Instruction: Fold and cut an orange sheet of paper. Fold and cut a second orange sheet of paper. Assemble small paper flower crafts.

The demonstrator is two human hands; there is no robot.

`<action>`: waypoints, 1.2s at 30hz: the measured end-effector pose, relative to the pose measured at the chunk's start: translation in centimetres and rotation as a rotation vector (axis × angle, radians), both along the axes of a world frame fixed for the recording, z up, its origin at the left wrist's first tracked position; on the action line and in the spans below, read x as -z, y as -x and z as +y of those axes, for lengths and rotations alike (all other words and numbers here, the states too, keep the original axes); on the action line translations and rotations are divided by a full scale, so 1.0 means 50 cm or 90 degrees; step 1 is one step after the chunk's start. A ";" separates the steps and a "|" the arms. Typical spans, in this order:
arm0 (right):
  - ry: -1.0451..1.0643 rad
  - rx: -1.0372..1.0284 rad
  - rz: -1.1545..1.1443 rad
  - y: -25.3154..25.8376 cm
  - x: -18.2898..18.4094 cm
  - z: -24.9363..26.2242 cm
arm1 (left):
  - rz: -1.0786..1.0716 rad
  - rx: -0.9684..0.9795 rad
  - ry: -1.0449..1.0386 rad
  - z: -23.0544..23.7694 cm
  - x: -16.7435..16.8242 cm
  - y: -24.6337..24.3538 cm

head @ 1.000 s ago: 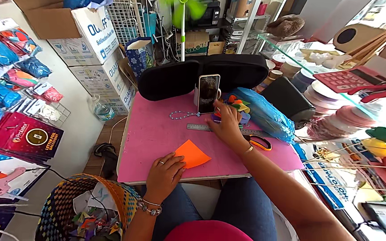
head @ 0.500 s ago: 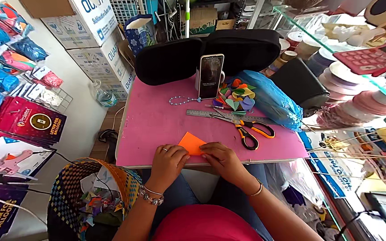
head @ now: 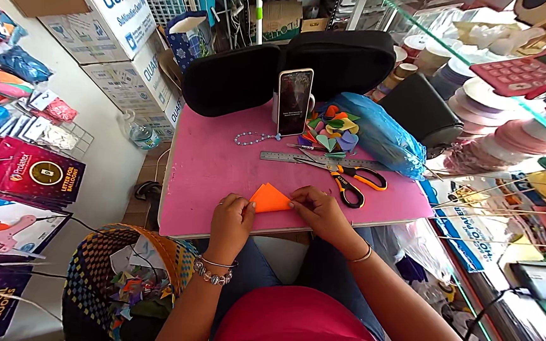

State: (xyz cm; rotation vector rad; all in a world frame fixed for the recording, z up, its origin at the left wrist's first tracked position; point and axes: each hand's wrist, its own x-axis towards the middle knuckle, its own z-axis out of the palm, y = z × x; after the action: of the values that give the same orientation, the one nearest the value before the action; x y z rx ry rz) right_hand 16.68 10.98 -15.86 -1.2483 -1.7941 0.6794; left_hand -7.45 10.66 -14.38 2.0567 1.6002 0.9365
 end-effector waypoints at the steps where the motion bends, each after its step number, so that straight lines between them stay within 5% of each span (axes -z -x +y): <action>1: -0.005 0.006 -0.003 0.002 0.003 0.000 | 0.006 -0.019 -0.006 -0.005 -0.003 -0.004; 5: -0.040 0.029 -0.025 0.010 0.010 0.001 | 0.117 -0.072 -0.179 -0.054 -0.013 -0.040; 9: -0.053 0.041 -0.039 0.014 0.011 -0.001 | 0.252 0.028 -0.343 -0.088 0.024 -0.088; 16: -0.068 0.060 -0.047 0.012 0.015 -0.004 | 0.328 0.071 -0.273 -0.076 0.078 -0.100; 36: -0.115 0.065 -0.117 0.006 0.026 -0.012 | 0.365 0.195 -0.170 -0.018 0.059 -0.051</action>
State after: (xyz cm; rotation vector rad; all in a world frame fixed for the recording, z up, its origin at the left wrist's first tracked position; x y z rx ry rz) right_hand 16.39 10.38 -17.16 -1.3026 -1.8788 0.3462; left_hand -4.91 9.75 -17.32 2.8471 1.3844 0.4935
